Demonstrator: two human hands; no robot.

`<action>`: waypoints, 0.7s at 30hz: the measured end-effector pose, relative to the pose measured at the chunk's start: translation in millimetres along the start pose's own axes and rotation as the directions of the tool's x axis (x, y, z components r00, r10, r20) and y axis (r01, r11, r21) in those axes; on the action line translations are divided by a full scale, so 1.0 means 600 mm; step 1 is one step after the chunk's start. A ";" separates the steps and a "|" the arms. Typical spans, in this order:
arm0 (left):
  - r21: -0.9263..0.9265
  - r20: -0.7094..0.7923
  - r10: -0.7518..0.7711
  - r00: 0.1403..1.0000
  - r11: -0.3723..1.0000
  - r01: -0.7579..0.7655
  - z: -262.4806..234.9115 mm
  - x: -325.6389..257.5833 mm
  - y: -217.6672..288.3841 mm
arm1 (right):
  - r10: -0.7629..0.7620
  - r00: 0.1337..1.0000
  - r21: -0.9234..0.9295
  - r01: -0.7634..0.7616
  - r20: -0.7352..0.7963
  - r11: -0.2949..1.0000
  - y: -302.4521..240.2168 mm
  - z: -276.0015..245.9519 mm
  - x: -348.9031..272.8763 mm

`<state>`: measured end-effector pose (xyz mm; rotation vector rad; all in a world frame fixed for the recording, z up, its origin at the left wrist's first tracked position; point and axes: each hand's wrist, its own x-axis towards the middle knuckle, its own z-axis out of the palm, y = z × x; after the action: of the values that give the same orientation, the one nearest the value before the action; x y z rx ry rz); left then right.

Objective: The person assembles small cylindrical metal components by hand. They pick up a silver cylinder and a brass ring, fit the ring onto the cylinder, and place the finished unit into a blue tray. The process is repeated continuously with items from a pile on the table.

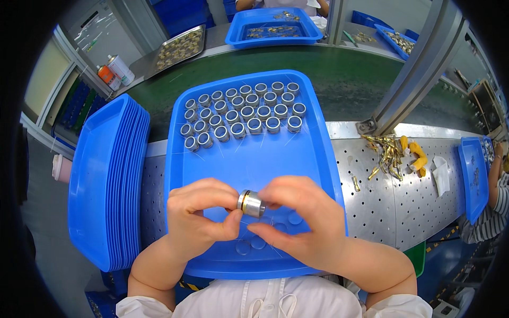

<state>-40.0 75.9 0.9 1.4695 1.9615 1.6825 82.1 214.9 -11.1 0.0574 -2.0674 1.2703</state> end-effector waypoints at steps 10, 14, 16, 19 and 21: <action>0.146 -0.017 0.108 0.994 0.984 -0.104 0.003 -0.003 -0.001 | -0.118 0.992 -0.099 0.114 -0.035 0.989 0.005 0.005 -0.006; 0.218 -0.020 0.159 0.987 0.964 -0.150 0.002 -0.005 0.000 | -0.146 0.989 -0.142 0.142 -0.011 0.980 0.002 0.004 -0.007; 0.226 -0.026 0.176 0.984 0.960 -0.166 0.003 -0.004 -0.002 | -0.166 0.986 -0.148 0.161 -0.026 0.976 0.002 0.005 -0.006; 0.220 -0.029 0.188 0.982 0.959 -0.177 0.003 -0.002 -0.002 | -0.166 0.986 -0.145 0.160 -0.034 0.977 0.003 0.005 -0.005; 0.146 -0.034 0.113 0.993 0.983 -0.107 0.003 -0.001 -0.001 | -0.193 0.981 -0.173 0.189 -0.004 0.967 0.002 0.001 -0.003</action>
<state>-38.9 76.9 -0.6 1.6334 2.1001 1.6580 82.7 214.7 -13.2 0.1602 -2.0899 0.9695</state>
